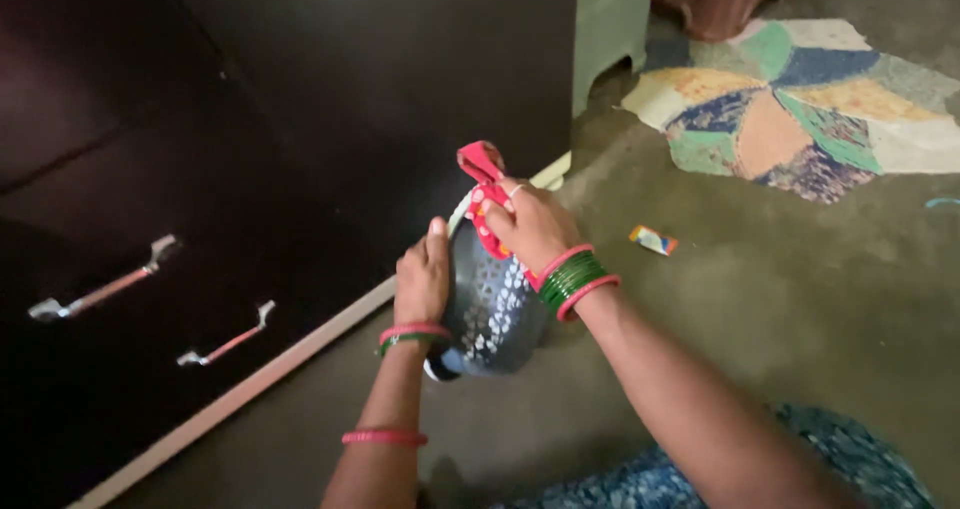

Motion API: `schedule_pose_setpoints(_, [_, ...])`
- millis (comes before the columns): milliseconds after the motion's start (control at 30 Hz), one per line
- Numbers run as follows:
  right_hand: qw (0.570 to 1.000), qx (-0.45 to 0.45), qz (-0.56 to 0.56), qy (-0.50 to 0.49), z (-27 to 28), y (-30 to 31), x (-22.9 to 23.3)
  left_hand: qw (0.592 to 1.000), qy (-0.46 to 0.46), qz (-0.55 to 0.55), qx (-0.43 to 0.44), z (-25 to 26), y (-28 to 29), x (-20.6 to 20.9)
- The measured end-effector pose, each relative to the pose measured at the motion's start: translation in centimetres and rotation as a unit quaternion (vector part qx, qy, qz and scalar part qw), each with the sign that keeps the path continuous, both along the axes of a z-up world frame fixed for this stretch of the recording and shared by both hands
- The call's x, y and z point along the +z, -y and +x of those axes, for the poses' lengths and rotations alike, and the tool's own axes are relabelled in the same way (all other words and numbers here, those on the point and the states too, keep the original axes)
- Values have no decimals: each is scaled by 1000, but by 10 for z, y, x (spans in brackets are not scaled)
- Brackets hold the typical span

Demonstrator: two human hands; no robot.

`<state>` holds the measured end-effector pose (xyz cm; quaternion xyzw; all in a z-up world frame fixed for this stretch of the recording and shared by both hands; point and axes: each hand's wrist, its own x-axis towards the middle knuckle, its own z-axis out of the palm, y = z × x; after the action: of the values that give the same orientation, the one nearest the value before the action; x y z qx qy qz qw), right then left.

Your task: The person wipes a white plastic basket with a red cloth, then opens a nightstand drawer and removes several items one by one, placing them into the basket. Items include a comb, a tube, a small orange container, and a small bottle.

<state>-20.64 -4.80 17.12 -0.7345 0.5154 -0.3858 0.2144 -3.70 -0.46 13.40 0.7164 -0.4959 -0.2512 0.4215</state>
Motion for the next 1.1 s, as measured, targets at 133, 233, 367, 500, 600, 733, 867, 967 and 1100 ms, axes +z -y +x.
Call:
schedule_pose_setpoints(133, [988,-3,106,115,10,16,3,998,-11,-57,2,9,-15,9])
schedule_pose_setpoints(233, [980,-15,174,98,18,19,-3,998,-67,9,2,13,-25,14])
schedule_pose_setpoints(367, [995,6,-100,18,27,16,-13,1000,-13,16,13,16,-25,10])
schedule_pose_setpoints(500, [972,57,-217,-73,27,-22,-9,999,34,-23,1,26,-25,-3])
schedule_pose_setpoints(600, [974,123,-190,-18,23,-27,-8,999,11,-39,-8,36,-33,-9])
schedule_pose_setpoints(733, [996,68,-29,52,9,28,-38,999,-26,2,-28,42,-42,-14])
schedule_pose_setpoints(867, [906,14,299,299,-29,84,-120,999,-25,-26,-32,68,-53,-28])
schedule_pose_setpoints(967, [734,15,411,540,-39,87,-208,990,-125,-47,-42,83,-49,-48])
schedule_pose_setpoints(1100, [695,-7,411,590,-47,72,-238,979,-167,-103,-55,92,-50,-81])
